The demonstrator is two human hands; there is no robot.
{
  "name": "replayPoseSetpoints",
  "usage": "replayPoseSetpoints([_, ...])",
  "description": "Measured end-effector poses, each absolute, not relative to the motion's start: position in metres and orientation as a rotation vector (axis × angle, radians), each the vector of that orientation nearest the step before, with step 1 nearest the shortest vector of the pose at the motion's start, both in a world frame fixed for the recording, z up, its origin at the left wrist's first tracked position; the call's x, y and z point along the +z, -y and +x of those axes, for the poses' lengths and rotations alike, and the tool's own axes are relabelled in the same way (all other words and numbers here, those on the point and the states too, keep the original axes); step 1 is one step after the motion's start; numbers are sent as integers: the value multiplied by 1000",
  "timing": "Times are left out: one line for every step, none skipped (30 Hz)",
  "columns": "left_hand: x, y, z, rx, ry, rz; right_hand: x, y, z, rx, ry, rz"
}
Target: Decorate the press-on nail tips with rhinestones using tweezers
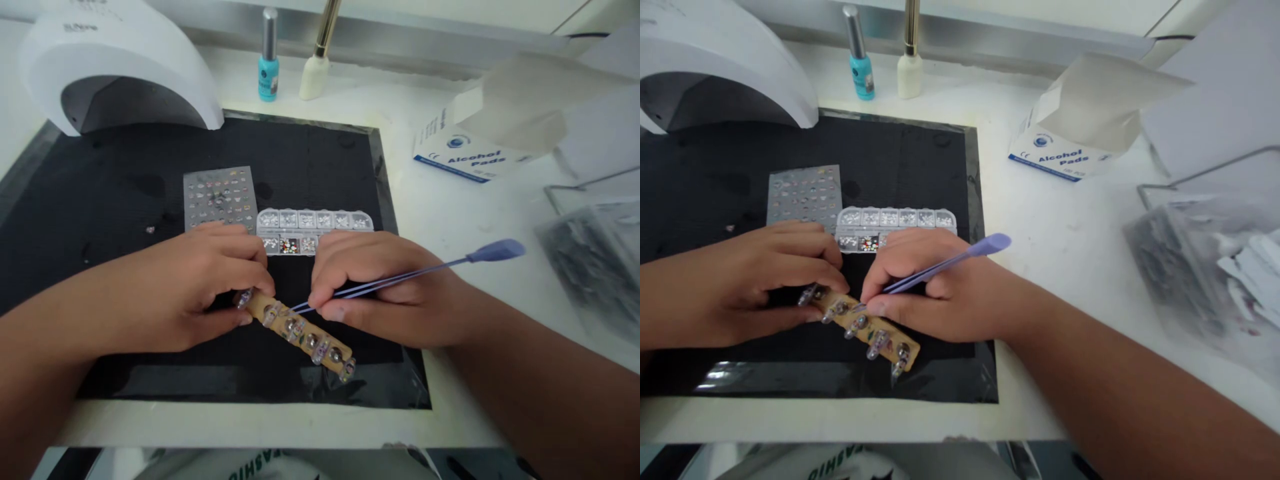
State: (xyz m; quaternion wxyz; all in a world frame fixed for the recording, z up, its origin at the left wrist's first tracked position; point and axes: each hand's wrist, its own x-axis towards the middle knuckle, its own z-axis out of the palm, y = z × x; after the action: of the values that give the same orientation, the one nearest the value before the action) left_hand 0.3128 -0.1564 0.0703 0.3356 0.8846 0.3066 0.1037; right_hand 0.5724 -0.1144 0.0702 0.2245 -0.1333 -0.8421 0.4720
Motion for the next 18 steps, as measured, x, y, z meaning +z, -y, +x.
replayPoseSetpoints([70,157,313,276,-801,2306,70,114,572,1299,2319,-358])
replayPoseSetpoints([69,157,312,286,-804,2304,70,114,572,1297,2316,-352])
replayPoseSetpoints([68,158,312,297,-808,2303,70,115,572,1296,2313,-349])
replayPoseSetpoints([68,158,312,307,-811,2302,69,115,572,1295,2311,-350])
replayPoseSetpoints([67,158,312,315,-813,2303,69,115,573,1295,2312,-356])
replayPoseSetpoints([67,158,312,318,-814,2304,70,115,573,1296,2313,-364])
replayPoseSetpoints([67,158,312,317,-813,2306,70,115,573,1299,2312,-374])
replayPoseSetpoints([67,158,312,316,-810,2307,70,115,573,1304,2305,-382])
replayPoseSetpoints([68,158,312,312,-807,2308,70,115,573,1312,2297,-388])
replayPoseSetpoints([69,157,313,305,-806,2308,70,115,573,1322,2288,-393])
replayPoseSetpoints([69,157,313,299,-802,2309,70,115,573,1331,2281,-395])
replayPoseSetpoints([70,156,313,291,-800,2310,70,114,573,1335,2277,-395])
replayPoseSetpoints([70,156,313,286,-798,2312,70,114,573,1337,2277,-393])
replayPoseSetpoints([71,156,313,282,-799,2313,69,114,574,1337,2282,-394])
replayPoseSetpoints([71,156,313,279,-797,2312,69,114,574,1333,2288,-392])
replayPoseSetpoints([70,156,313,281,-795,2310,69,113,574,1328,2295,-386])
replayPoseSetpoints([70,157,313,287,-793,2307,69,113,574,1322,2302,-378])
replayPoseSetpoints([70,157,312,293,-793,2302,69,113,575,1316,2309,-371])
